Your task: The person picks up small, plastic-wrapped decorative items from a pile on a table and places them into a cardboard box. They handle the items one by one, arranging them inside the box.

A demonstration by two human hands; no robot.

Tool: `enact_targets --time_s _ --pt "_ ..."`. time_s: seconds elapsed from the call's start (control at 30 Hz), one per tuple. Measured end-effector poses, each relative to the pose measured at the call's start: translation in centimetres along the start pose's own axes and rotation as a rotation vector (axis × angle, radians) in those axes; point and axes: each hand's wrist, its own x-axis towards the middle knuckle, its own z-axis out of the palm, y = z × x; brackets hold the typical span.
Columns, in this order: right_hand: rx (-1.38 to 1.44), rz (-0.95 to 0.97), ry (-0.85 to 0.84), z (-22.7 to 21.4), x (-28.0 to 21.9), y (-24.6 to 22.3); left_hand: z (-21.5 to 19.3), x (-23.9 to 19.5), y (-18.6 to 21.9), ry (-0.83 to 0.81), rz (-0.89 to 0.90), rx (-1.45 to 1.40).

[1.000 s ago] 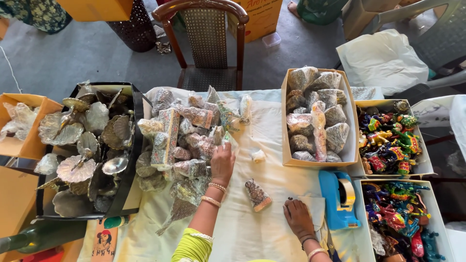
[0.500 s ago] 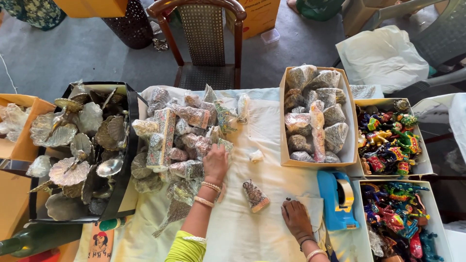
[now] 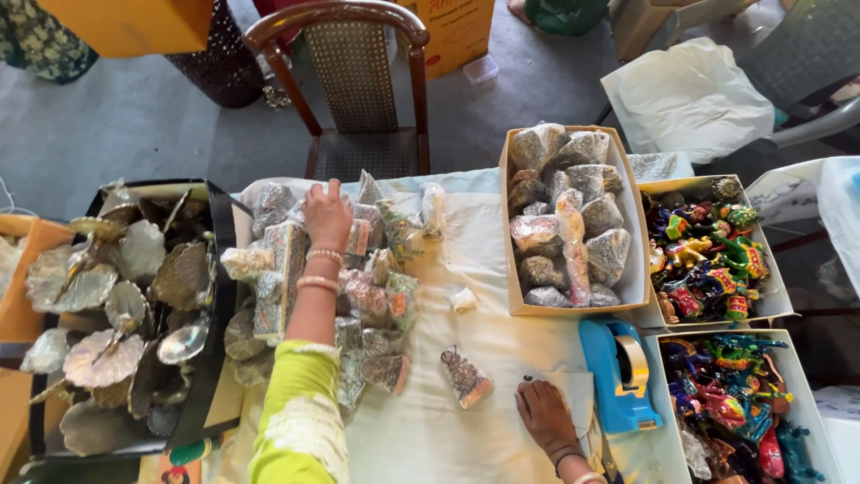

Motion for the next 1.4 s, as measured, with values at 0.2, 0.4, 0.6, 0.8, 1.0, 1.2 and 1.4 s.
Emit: enact_targets --time_s 0.2,0.4,0.6,0.8,1.0,1.2,1.4 --pt "0.028 0.009 0.007 0.3 0.0 0.3 6.5 4.2 -3.7 -0.231 -0.131 0.231" --pt "0.049 0.033 -0.040 0.5 -0.2 0.6 10.1 5.4 -6.2 -0.252 -0.141 0.199" --pt "0.035 0.025 -0.046 0.8 -0.2 0.7 7.6 5.9 -6.4 -0.220 -0.167 -0.005" --pt "0.037 0.044 -0.060 0.7 -0.3 0.6 5.5 7.0 -6.5 -0.138 -0.230 -0.138" --pt "0.025 0.050 -0.032 0.5 0.0 0.2 -0.9 8.0 -4.2 0.140 -0.080 -0.227" --pt "-0.009 0.014 0.012 0.0 -0.4 0.2 -7.7 6.6 3.4 0.132 0.198 -0.422" --pt "0.022 0.009 -0.013 -1.4 0.1 -0.9 -8.5 2.2 12.8 -0.242 0.361 -0.769"
